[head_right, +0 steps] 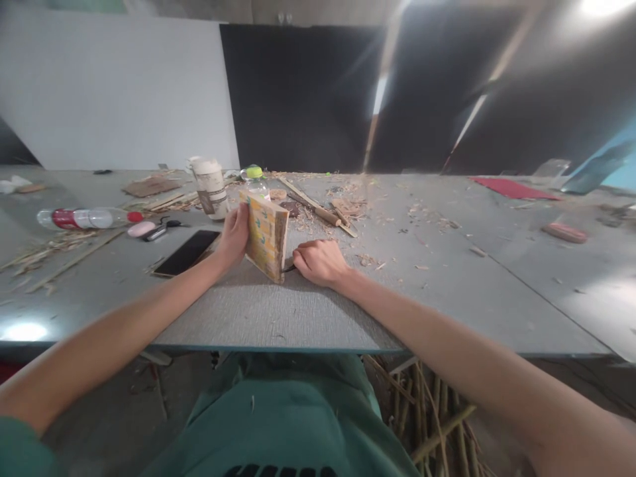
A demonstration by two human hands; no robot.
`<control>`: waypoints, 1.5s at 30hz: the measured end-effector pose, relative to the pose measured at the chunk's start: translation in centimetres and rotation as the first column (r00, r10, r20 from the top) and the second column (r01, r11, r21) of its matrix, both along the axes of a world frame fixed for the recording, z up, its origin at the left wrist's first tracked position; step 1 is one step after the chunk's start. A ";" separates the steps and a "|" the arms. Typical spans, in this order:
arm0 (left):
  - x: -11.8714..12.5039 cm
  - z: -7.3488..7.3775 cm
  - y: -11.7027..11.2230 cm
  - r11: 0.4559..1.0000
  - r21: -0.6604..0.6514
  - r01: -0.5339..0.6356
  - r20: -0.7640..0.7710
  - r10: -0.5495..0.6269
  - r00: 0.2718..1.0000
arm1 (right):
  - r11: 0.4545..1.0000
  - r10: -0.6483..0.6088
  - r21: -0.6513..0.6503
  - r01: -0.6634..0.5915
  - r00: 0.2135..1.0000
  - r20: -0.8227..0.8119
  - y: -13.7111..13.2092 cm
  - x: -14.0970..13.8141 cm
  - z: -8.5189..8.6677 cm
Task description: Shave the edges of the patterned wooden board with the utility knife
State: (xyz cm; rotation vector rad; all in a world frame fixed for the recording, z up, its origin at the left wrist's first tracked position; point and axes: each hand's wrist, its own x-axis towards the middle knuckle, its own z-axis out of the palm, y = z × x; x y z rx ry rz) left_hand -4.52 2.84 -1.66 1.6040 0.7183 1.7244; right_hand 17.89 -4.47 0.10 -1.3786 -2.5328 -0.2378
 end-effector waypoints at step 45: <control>0.7 0.4 -0.7 1.000 0.000 0.001 0.020 -0.001 1.000 | 0.999 0.050 -0.012 -0.049 0.980 0.191 0.5 -0.5 0.3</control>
